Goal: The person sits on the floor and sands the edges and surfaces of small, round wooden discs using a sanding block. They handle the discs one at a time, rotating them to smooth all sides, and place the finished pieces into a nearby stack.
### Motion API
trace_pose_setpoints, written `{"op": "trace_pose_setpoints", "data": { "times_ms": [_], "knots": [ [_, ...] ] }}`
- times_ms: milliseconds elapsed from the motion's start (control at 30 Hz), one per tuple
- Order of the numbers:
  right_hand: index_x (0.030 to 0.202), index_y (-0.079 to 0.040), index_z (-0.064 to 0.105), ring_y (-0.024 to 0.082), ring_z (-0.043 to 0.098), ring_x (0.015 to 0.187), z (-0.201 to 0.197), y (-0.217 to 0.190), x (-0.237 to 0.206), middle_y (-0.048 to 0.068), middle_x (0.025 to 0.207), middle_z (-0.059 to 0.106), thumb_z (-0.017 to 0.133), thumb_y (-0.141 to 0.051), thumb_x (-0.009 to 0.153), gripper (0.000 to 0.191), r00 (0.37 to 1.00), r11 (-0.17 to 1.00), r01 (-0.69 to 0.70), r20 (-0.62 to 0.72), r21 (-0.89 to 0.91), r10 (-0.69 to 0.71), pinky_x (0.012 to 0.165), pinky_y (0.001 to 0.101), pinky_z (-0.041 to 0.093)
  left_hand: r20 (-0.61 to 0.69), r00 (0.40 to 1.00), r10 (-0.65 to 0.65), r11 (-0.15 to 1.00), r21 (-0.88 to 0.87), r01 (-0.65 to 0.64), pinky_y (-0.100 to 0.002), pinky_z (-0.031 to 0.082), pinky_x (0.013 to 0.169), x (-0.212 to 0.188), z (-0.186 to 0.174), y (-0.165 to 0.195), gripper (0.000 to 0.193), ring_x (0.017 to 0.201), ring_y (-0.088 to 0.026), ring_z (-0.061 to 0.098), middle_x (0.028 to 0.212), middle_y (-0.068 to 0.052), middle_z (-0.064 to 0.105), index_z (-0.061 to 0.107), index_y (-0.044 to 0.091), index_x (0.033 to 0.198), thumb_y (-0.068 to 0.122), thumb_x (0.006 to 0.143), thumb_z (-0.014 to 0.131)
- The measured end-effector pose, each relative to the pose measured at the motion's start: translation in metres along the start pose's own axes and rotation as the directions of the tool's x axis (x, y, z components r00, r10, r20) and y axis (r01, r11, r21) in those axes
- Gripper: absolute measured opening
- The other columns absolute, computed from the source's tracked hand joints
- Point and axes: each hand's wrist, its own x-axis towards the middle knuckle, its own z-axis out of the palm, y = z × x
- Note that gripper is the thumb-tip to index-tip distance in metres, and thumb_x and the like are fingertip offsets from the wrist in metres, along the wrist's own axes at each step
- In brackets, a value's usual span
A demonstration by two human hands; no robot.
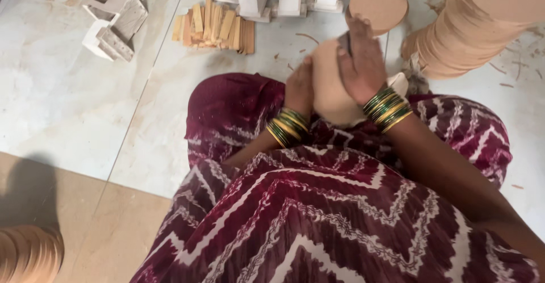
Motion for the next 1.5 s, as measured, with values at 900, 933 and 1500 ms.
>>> {"op": "trace_pose_setpoints", "data": {
  "times_ms": [900,933,1500],
  "knots": [
    [0.122,-0.025,0.054,0.036,0.011,0.163,0.002,-0.053,0.023,0.015,0.175,0.022,0.048,-0.033,0.1,0.025,0.916,0.574,0.199,0.359,-0.794,0.178,0.123,0.0651,0.006,0.009,0.998,-0.064,0.529,-0.848,0.041,-0.036,0.053,0.094,0.071,-0.042,0.091,0.064,0.106,-0.022,0.064,0.12,-0.014,0.069,0.059,-0.01,0.134,0.046,0.103,0.053],
    [0.134,-0.021,0.047,0.037,0.014,0.159,0.009,-0.046,0.023,0.016,0.171,0.024,0.046,-0.034,0.099,0.037,0.946,0.648,0.207,0.318,-0.733,0.058,0.121,0.0663,0.007,0.021,0.995,-0.1,0.528,-0.846,0.071,-0.036,0.053,0.094,0.074,-0.037,0.084,0.064,0.107,-0.022,0.064,0.12,-0.014,0.069,0.06,-0.011,0.133,0.046,0.104,0.052],
    [0.163,-0.001,0.026,0.041,0.019,0.159,0.08,-0.004,0.08,0.022,0.169,0.027,0.046,-0.025,0.106,0.065,0.984,0.93,0.082,0.179,-0.358,-0.018,0.125,0.0654,0.012,-0.046,0.944,-0.326,0.671,-0.715,0.197,-0.035,0.053,0.071,0.105,-0.04,0.006,0.062,0.074,-0.016,0.061,0.08,-0.008,0.068,0.071,-0.006,0.105,0.049,0.106,0.041]
  ]
}}
